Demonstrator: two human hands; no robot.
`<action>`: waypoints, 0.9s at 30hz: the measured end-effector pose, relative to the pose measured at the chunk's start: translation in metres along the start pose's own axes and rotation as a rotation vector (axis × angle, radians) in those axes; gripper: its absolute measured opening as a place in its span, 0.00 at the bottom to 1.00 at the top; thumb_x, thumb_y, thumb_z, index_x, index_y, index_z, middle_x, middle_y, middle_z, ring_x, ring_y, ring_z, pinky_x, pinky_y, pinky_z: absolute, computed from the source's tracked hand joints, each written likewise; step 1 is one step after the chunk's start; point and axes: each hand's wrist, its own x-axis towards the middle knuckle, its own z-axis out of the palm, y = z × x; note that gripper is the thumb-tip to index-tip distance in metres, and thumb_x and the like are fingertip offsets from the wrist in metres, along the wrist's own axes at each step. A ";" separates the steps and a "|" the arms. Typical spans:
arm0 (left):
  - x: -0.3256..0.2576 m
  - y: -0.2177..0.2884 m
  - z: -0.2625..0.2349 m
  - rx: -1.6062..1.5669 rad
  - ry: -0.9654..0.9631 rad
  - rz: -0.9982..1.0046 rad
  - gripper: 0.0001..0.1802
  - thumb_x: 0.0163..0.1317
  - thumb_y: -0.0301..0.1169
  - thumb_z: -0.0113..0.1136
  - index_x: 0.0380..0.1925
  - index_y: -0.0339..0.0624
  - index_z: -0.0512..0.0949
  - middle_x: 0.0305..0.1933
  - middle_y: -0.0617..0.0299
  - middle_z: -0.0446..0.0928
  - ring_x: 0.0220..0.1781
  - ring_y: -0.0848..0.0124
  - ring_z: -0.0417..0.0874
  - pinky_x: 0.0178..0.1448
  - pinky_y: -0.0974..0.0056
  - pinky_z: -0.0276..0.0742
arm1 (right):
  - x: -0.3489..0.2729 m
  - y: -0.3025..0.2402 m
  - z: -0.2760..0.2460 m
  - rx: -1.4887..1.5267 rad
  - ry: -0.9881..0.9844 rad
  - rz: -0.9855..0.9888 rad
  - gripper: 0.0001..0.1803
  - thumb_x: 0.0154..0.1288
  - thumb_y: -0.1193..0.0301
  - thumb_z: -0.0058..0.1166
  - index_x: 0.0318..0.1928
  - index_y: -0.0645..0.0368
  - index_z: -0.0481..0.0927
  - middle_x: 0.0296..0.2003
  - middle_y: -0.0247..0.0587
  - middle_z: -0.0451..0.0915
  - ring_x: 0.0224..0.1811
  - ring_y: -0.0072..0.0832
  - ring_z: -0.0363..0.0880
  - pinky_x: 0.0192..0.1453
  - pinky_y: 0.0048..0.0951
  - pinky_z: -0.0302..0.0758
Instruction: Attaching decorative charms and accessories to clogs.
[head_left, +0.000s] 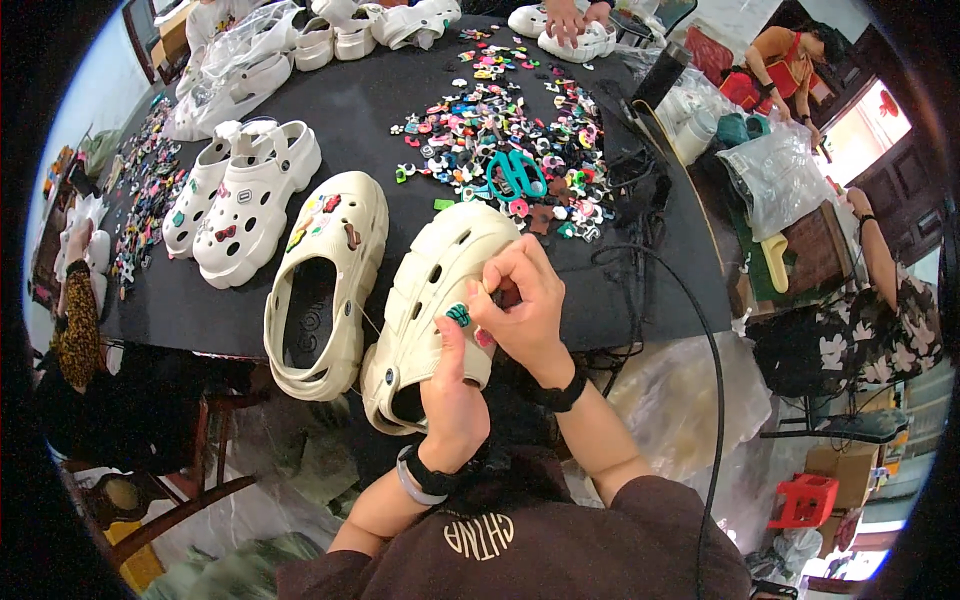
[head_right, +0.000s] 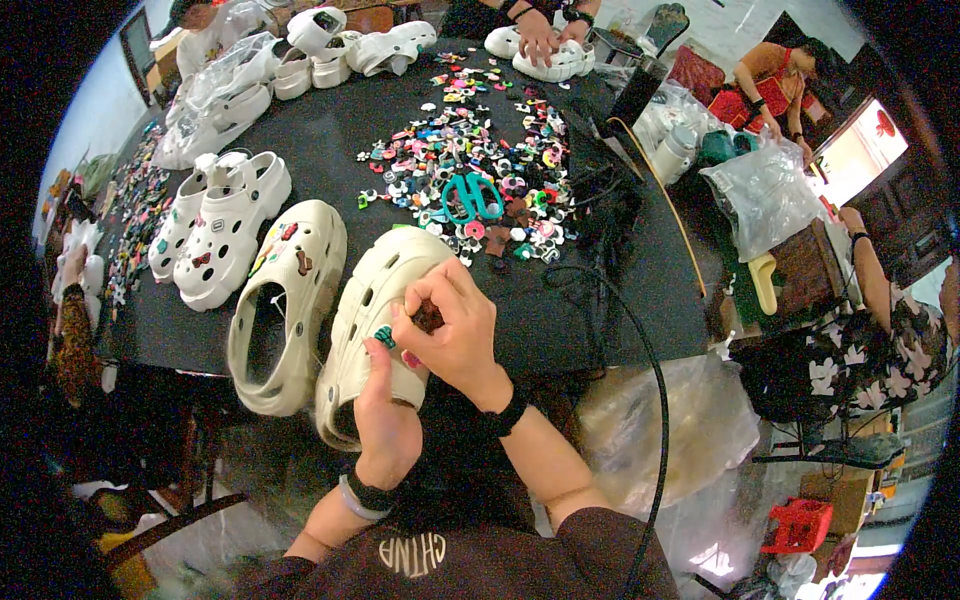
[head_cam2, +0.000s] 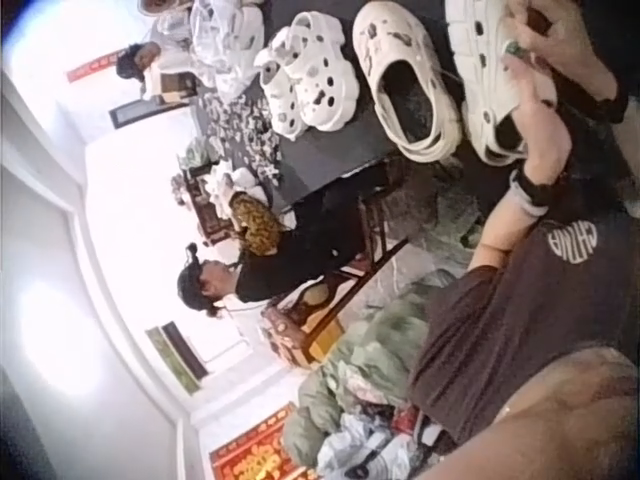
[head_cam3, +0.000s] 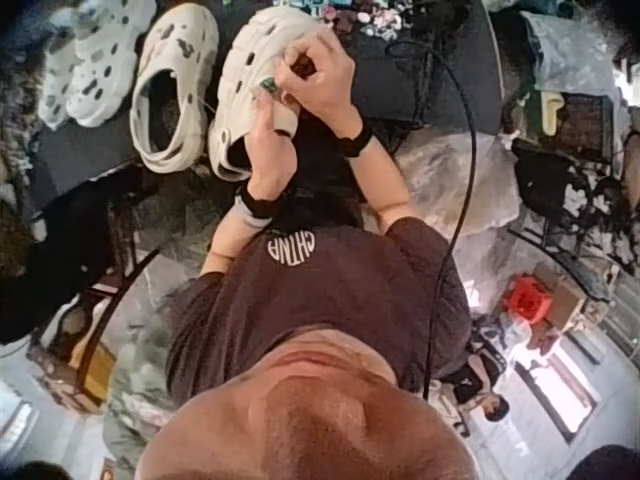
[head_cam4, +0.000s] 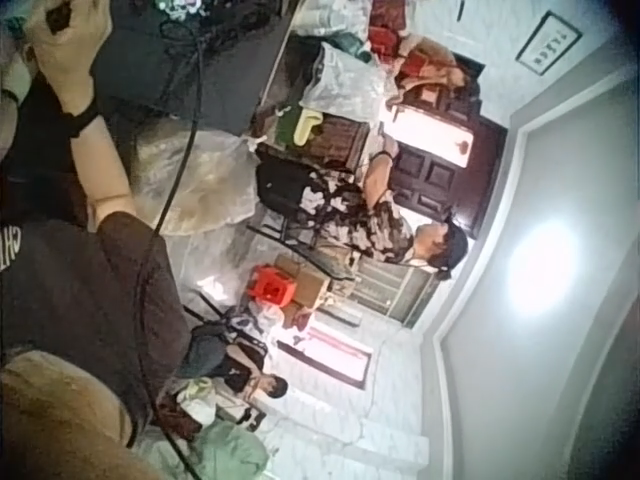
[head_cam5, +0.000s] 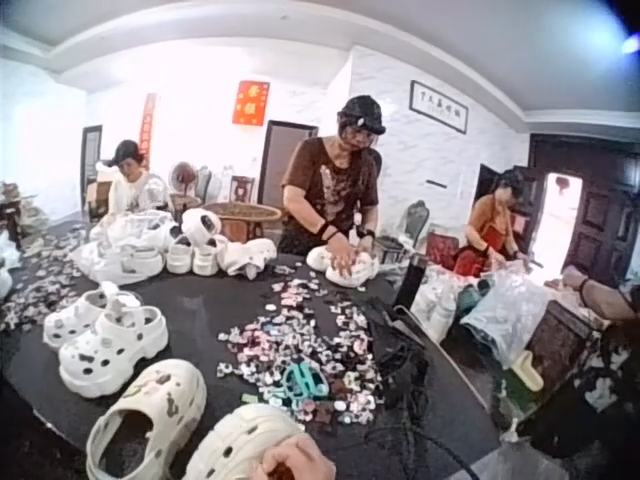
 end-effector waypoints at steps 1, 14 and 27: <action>0.002 0.001 0.000 -0.060 0.008 -0.030 0.23 0.69 0.41 0.41 0.59 0.41 0.61 0.58 0.62 0.66 0.57 0.71 0.69 0.60 0.62 0.65 | 0.005 0.000 0.001 -0.002 -0.030 -0.048 0.10 0.44 0.80 0.59 0.23 0.58 0.69 0.24 0.29 0.65 0.17 0.11 0.62 0.20 0.15 0.60; 0.016 0.029 -0.010 -0.134 0.079 -0.059 0.28 0.67 0.50 0.40 0.58 0.40 0.62 0.56 0.56 0.69 0.55 0.62 0.72 0.59 0.56 0.68 | 0.023 0.028 -0.012 0.614 -0.323 0.462 0.07 0.58 0.76 0.53 0.28 0.57 0.68 0.25 0.25 0.68 0.27 0.12 0.71 0.31 0.17 0.70; 0.021 0.034 -0.007 -0.068 0.077 -0.049 0.26 0.67 0.45 0.44 0.57 0.39 0.63 0.55 0.56 0.70 0.56 0.62 0.73 0.57 0.56 0.70 | -0.041 0.026 -0.068 1.065 -0.159 1.041 0.11 0.60 0.77 0.44 0.45 0.60 0.70 0.39 0.36 0.74 0.39 0.25 0.75 0.45 0.26 0.73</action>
